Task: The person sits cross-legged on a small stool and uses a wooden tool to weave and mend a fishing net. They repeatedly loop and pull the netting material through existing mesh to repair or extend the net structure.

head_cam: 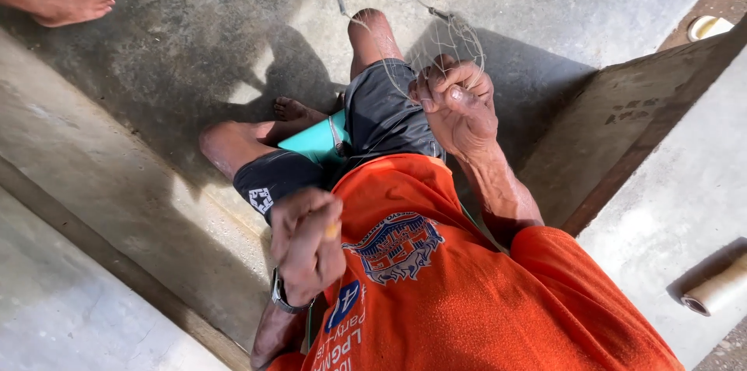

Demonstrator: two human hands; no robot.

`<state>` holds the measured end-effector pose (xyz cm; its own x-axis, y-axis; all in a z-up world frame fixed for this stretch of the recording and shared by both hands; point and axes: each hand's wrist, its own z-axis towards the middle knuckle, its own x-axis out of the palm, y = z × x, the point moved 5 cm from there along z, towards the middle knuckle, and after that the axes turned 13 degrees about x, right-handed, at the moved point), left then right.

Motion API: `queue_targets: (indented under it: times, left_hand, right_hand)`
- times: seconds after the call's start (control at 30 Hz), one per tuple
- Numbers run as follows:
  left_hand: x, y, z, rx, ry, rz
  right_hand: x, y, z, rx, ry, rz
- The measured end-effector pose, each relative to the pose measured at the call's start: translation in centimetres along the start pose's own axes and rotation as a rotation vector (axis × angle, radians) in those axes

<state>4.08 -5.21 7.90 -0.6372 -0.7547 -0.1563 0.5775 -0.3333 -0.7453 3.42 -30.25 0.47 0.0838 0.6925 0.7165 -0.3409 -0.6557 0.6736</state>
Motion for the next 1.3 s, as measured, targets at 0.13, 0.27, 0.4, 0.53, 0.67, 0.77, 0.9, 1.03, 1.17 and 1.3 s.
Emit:
queue_targets:
  times: [0.13,0.27,0.4,0.53,0.67,0.77,0.9,1.03,1.17,1.3]
  left_hand:
    - [3.0,3.1,0.4,0.09,0.027,0.401]
    - [5.0,7.1,1.2,0.03,0.059,0.239]
    - [6.7,9.5,2.3,0.091,0.004,0.169]
    - [8.4,11.4,2.7,0.159,-0.032,0.106]
    - [9.0,12.3,2.7,0.23,-0.043,0.03]
    - [9.1,10.9,3.0,0.297,-0.002,0.011]
    - [8.8,7.4,2.9,0.322,-0.02,-0.041]
    - [4.8,5.0,1.3,0.214,-0.081,-0.11]
    - [-1.2,4.5,-2.0,0.062,-0.158,0.045]
    - [-7.3,5.1,-5.9,-0.117,-0.275,0.233]
  right_hand:
    - [-1.8,-1.2,-0.5,-0.084,-0.101,0.03]
    - [-3.9,-0.8,-1.9,-0.023,-0.2,0.02]
    - [-6.1,0.5,-2.7,-0.006,-0.268,0.026]
    - [-7.5,0.5,-2.7,0.036,-0.294,0.008]
    - [-7.3,0.9,-3.0,0.026,-0.256,0.024]
    - [-7.1,1.8,-3.4,-0.029,-0.19,-0.014]
    - [-5.6,3.4,-3.9,-0.053,-0.141,-0.104]
    - [-0.7,1.2,-2.4,-0.033,0.021,-0.162]
    - [0.0,-7.9,-1.8,0.039,0.075,-0.121]
    - [5.1,-13.4,0.2,0.195,0.171,-0.03]
